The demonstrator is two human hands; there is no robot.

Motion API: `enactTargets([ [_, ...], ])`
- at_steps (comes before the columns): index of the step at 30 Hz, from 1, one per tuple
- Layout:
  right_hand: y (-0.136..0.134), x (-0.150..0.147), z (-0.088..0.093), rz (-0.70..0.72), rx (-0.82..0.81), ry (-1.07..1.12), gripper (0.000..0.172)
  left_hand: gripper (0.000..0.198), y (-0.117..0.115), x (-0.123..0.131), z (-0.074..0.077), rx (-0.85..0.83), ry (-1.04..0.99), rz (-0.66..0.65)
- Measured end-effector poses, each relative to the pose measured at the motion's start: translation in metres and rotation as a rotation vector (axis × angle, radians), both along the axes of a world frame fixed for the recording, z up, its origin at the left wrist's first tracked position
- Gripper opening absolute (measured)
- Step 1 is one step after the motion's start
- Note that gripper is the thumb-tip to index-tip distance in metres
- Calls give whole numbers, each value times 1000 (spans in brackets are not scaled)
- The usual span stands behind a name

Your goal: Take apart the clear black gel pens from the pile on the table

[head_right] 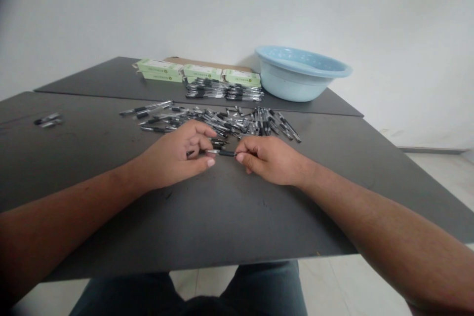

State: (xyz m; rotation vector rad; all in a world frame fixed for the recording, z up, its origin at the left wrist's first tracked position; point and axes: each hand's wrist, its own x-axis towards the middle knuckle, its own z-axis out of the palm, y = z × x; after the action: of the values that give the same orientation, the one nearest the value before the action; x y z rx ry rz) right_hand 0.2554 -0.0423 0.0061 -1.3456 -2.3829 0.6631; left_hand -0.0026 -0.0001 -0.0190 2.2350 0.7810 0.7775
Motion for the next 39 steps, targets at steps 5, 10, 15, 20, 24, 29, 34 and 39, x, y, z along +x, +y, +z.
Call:
enactTargets([
  [5,-2,-2,0,48,144,-91,14,96,5,-2,-9,-62,15,-130],
  [10,-6,-9,-1,75,205,-134,16,111,2,-2,-8,-76,35,-179],
  [15,-8,-13,0,90,208,-150,16,113,-3,0,-5,-91,58,-172],
  [20,-10,-16,-2,92,211,-162,16,113,-5,1,-5,-66,81,-178],
  [24,-11,-19,-2,93,213,-169,16,112,-5,2,-3,-23,124,-210],
  [29,-12,-20,0,109,223,-174,15,112,-6,3,0,-3,179,-221],
  [34,-13,-18,1,95,217,-200,17,113,-6,3,-4,-60,120,-227],
  [39,-12,-19,0,100,219,-205,17,111,-6,3,-6,-94,68,-213],
])
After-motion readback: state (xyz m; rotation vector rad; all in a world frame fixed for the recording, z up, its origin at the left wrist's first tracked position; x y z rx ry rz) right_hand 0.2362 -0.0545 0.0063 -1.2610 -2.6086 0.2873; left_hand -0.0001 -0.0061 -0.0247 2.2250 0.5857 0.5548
